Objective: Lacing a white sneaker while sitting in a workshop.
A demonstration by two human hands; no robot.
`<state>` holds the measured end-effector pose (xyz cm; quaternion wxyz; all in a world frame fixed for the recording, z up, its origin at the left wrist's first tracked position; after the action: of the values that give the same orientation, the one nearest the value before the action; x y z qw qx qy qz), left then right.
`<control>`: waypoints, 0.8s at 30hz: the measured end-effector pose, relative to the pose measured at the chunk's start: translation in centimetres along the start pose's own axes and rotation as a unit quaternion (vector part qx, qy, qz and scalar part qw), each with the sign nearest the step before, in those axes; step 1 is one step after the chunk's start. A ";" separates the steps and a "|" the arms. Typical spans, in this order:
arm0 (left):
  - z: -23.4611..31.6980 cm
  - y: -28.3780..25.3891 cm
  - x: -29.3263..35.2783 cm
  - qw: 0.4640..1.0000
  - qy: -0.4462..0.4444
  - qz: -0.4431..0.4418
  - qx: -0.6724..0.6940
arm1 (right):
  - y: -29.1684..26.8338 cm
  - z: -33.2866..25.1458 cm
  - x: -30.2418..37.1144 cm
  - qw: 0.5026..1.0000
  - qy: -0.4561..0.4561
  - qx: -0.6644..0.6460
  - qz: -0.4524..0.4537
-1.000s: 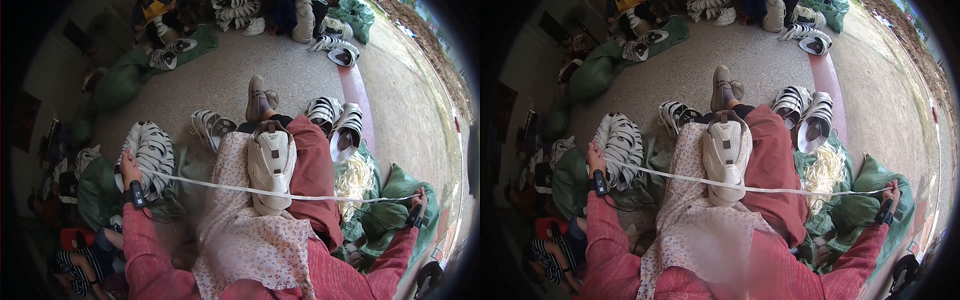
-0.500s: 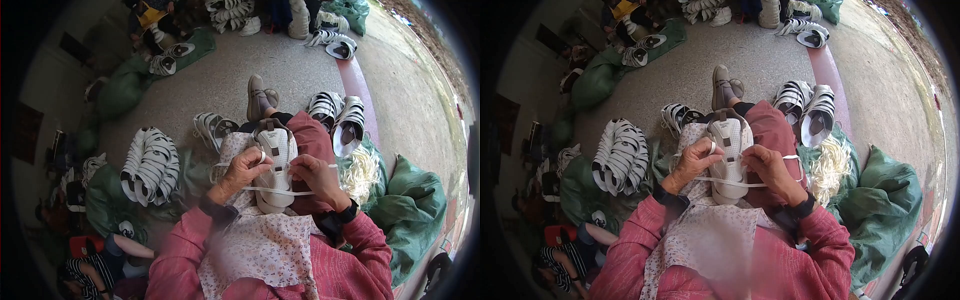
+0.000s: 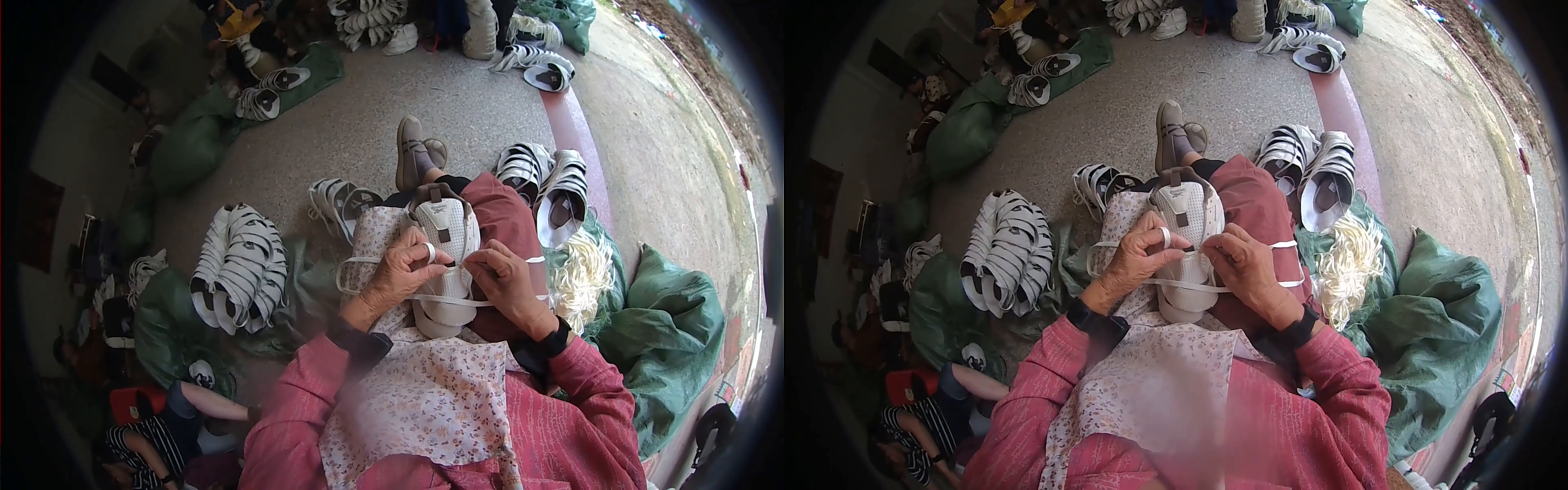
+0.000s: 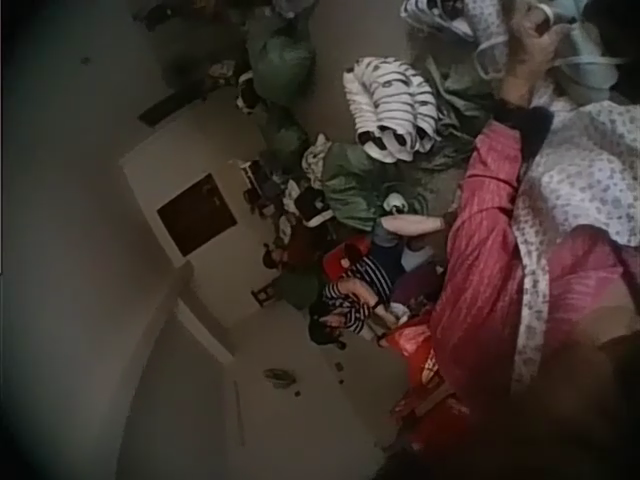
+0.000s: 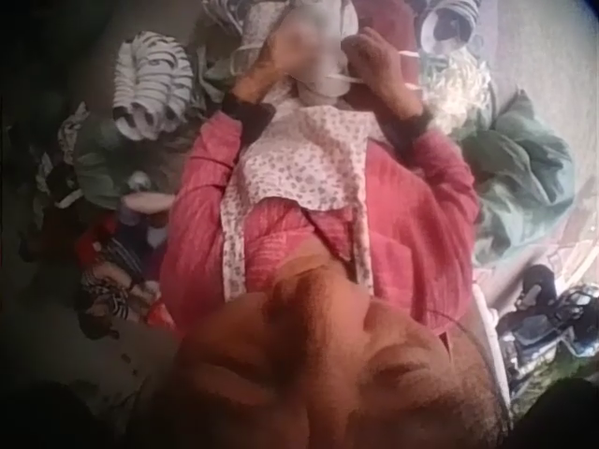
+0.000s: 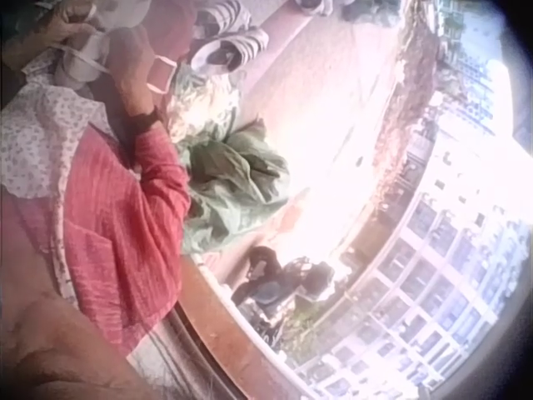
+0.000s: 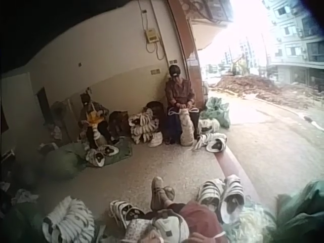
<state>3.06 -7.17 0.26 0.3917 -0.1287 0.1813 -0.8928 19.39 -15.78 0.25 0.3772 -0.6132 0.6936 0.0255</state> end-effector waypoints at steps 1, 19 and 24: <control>0.1 0.2 -0.1 1.000 0.002 -0.001 0.005 | -0.1 0.1 0.1 1.000 -0.009 -0.002 0.010; 0.4 0.1 0.0 1.000 0.012 0.020 -0.004 | 1.1 0.5 0.7 0.995 -0.014 -0.061 0.071; 0.0 0.5 -0.2 0.998 -0.055 0.004 -0.006 | 1.5 0.0 0.8 0.997 -0.017 -0.077 0.022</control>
<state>3.49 -7.30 0.01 0.4041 -0.1793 0.1655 -0.8816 18.12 -16.04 -0.84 0.3401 -0.6246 0.6963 0.0974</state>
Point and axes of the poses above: each hand's wrist, its own x-axis away from the middle knuckle, its own y-axis out of the palm, z = x × y, the point moved 7 cm from there along -x, towards the middle knuckle, and after that the axes turned 15 degrees about -y, right-handed, at the moved point
